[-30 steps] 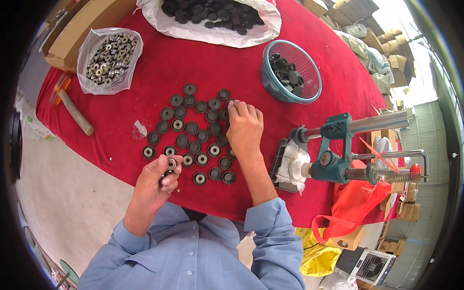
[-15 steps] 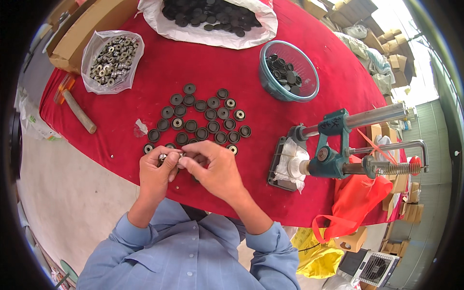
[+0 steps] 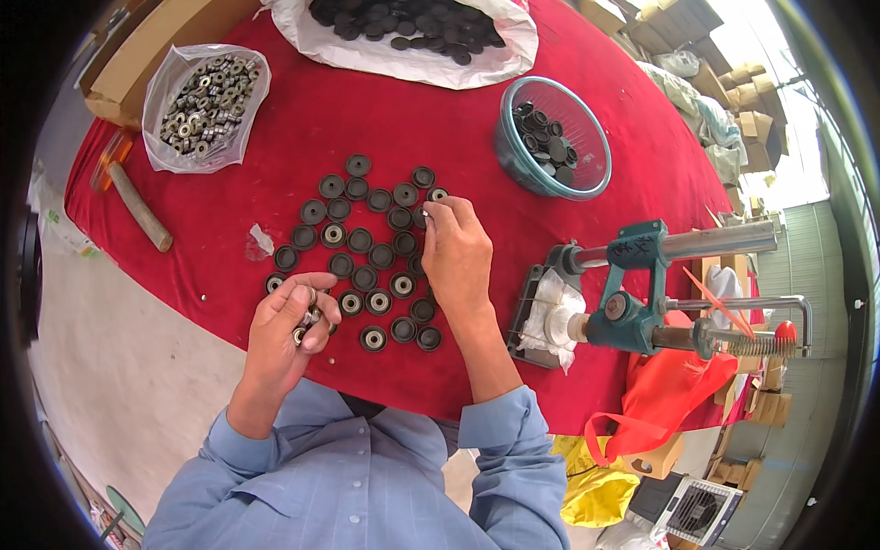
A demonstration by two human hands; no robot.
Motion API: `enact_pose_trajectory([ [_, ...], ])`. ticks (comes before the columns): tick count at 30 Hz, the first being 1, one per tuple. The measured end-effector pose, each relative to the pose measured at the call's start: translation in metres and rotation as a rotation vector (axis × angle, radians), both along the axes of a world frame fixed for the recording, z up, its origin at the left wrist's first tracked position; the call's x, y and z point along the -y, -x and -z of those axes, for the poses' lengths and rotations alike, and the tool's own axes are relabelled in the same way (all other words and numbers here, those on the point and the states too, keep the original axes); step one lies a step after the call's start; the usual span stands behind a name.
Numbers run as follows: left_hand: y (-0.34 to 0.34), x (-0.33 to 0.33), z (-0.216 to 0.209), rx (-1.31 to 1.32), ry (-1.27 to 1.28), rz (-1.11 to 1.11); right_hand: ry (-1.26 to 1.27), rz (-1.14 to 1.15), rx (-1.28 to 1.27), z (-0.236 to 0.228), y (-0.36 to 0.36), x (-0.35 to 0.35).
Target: The person assembles small circular magnets with metal rings on a red table. They pick up magnets and rings, place the rings onto the magnets, and use a rubber mallet to tap them into place. The person then arranges the assembled units into a grid pattern.
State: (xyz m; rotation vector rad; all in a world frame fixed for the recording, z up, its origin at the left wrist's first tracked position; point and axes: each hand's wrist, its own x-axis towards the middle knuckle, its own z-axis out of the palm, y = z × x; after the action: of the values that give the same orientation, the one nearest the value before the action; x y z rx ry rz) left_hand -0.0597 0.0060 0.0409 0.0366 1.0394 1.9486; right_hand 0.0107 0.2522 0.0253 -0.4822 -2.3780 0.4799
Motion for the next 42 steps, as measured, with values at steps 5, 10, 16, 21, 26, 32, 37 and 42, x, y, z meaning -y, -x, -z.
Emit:
enact_pose_trajectory([
  [5, 0.002, 0.012, 0.008, 0.047, 0.001, -0.004, -0.179, -0.016, 0.091, 0.015, 0.005, -0.003],
  [10, 0.001, 0.021, 0.015, 0.091, -0.033, 0.008, -0.158, -0.014, 0.143, 0.015, -0.003, 0.002],
  [16, -0.003, 0.014, 0.005, 0.016, 0.031, -0.052, -0.424, 0.014, 0.271, 0.013, -0.01, 0.015],
  [21, -0.007, 0.012, 0.0, -0.086, 0.071, -0.023, -0.266, 0.014, 0.224, 0.003, -0.015, 0.01],
  [26, -0.012, 0.014, 0.003, -0.208, 0.125, 0.016, 0.52, -0.265, 0.058, -0.045, -0.025, 0.072],
  [32, -0.012, 0.01, 0.008, -0.341, 0.17, 0.052, 0.847, -0.347, 0.216, -0.046, -0.031, 0.091],
  [37, 0.0, 0.01, 0.003, 0.005, -0.017, -0.061, 0.634, -0.161, 0.041, -0.043, -0.003, 0.049],
  [42, 0.02, 0.023, -0.002, 0.032, -0.024, -0.049, 0.101, -0.048, -0.032, -0.005, 0.031, -0.011],
])
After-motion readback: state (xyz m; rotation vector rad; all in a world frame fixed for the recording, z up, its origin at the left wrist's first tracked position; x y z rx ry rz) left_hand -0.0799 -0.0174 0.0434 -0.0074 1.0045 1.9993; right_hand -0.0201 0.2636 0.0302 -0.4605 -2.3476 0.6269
